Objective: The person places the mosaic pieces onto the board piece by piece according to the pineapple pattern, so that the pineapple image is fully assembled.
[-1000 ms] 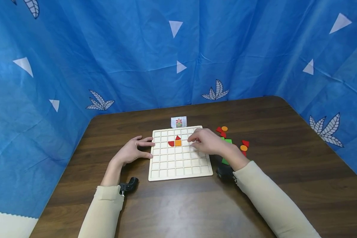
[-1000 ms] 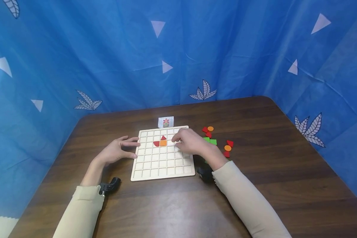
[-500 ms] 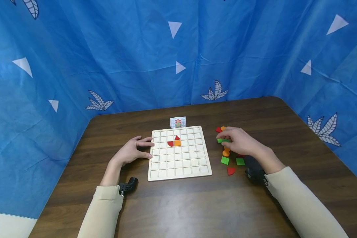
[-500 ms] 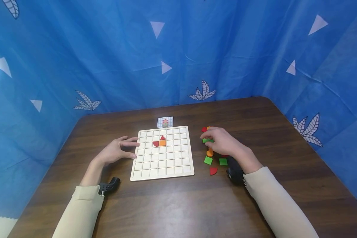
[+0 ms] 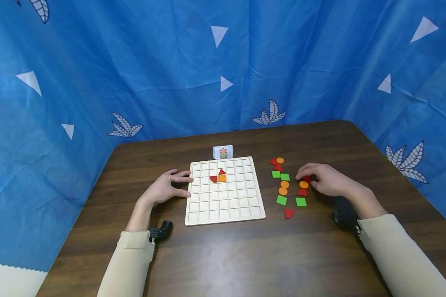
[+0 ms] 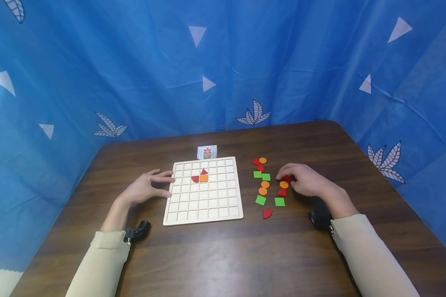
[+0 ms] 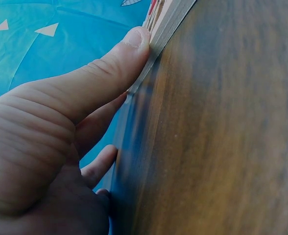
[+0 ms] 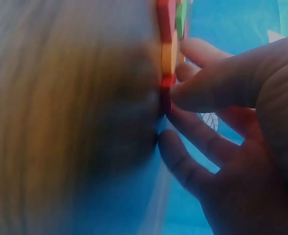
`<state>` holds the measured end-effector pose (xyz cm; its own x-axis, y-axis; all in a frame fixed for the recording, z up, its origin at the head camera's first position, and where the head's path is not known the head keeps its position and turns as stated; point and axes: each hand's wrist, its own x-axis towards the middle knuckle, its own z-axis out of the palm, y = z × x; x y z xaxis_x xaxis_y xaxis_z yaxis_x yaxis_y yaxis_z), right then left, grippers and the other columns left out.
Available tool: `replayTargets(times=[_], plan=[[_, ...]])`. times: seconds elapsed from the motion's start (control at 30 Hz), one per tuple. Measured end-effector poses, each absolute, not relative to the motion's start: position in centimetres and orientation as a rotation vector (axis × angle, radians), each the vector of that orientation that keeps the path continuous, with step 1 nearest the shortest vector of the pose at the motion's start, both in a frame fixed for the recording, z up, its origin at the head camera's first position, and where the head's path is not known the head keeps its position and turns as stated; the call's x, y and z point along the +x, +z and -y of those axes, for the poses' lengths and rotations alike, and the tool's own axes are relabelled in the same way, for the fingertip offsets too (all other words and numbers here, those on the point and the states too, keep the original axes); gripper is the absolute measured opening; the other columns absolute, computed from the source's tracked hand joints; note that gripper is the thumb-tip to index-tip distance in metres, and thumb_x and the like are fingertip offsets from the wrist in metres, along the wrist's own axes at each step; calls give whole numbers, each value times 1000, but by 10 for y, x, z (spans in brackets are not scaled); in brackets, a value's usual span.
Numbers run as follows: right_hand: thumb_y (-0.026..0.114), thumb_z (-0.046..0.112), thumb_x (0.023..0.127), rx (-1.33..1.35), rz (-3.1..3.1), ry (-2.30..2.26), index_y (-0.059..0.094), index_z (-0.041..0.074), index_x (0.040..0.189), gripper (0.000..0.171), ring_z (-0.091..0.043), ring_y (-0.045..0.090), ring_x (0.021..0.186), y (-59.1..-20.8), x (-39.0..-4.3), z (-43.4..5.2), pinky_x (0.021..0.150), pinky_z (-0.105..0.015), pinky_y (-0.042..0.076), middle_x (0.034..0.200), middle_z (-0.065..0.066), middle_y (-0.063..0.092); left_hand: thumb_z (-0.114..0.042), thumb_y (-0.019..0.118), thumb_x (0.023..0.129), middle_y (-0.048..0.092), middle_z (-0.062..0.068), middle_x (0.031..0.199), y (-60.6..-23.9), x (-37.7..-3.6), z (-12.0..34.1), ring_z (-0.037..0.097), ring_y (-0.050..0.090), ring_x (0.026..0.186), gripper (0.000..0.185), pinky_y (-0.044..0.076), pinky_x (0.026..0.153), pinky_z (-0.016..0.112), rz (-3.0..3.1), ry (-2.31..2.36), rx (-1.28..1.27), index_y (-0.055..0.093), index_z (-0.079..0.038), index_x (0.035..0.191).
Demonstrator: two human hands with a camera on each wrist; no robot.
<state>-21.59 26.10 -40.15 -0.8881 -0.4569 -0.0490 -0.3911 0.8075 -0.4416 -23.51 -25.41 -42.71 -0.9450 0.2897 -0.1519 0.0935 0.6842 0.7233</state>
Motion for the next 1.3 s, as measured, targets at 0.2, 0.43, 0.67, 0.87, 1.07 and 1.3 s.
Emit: replayTargets(times=[0.2,0.43,0.67,0.87,1.07,1.3], plan=[[64,-2,85,-649,-2882,-599,72,15,107,28,-27,56,103,-402,-215,-272,90,-51,50,114,-7,61,-43,84,64,48,-19,140,-428,-235,253,24,5,148,53,10,115,58,-2640,1120,304,69,-33,114],[69,15,86,-478,-2942,-567,69,11,112,26,-20,55,85,-404,-214,-277,72,-35,51,105,-9,63,-42,84,65,48,-18,141,-427,-236,253,24,5,148,52,10,115,59,-2632,1113,290,69,-34,114],[70,29,86,-447,-2978,-552,68,11,115,34,-19,53,78,-408,-215,-279,64,-30,46,95,-7,62,-43,83,66,48,-18,141,-428,-234,256,25,6,147,50,12,114,60,-2638,1107,282,69,-35,113],[71,26,85,-429,-2911,-556,66,9,118,38,-16,51,74,-404,-215,-280,61,-27,44,85,-1,60,-44,83,65,48,-16,141,-430,-235,255,26,6,147,52,11,114,60,-2635,1110,280,69,-34,114],[71,13,84,-472,-2825,-576,61,12,126,43,-17,50,77,-397,-212,-283,62,-27,47,93,-4,59,-44,83,65,48,-19,140,-426,-235,254,24,5,147,52,11,114,61,-2638,1107,271,69,-35,114],[69,12,85,-487,-2809,-587,66,21,120,36,-18,48,79,-399,-211,-281,60,-24,45,103,-5,61,-42,83,67,47,-18,141,-425,-234,253,24,5,147,51,10,114,60,-2630,1098,268,68,-34,115]])
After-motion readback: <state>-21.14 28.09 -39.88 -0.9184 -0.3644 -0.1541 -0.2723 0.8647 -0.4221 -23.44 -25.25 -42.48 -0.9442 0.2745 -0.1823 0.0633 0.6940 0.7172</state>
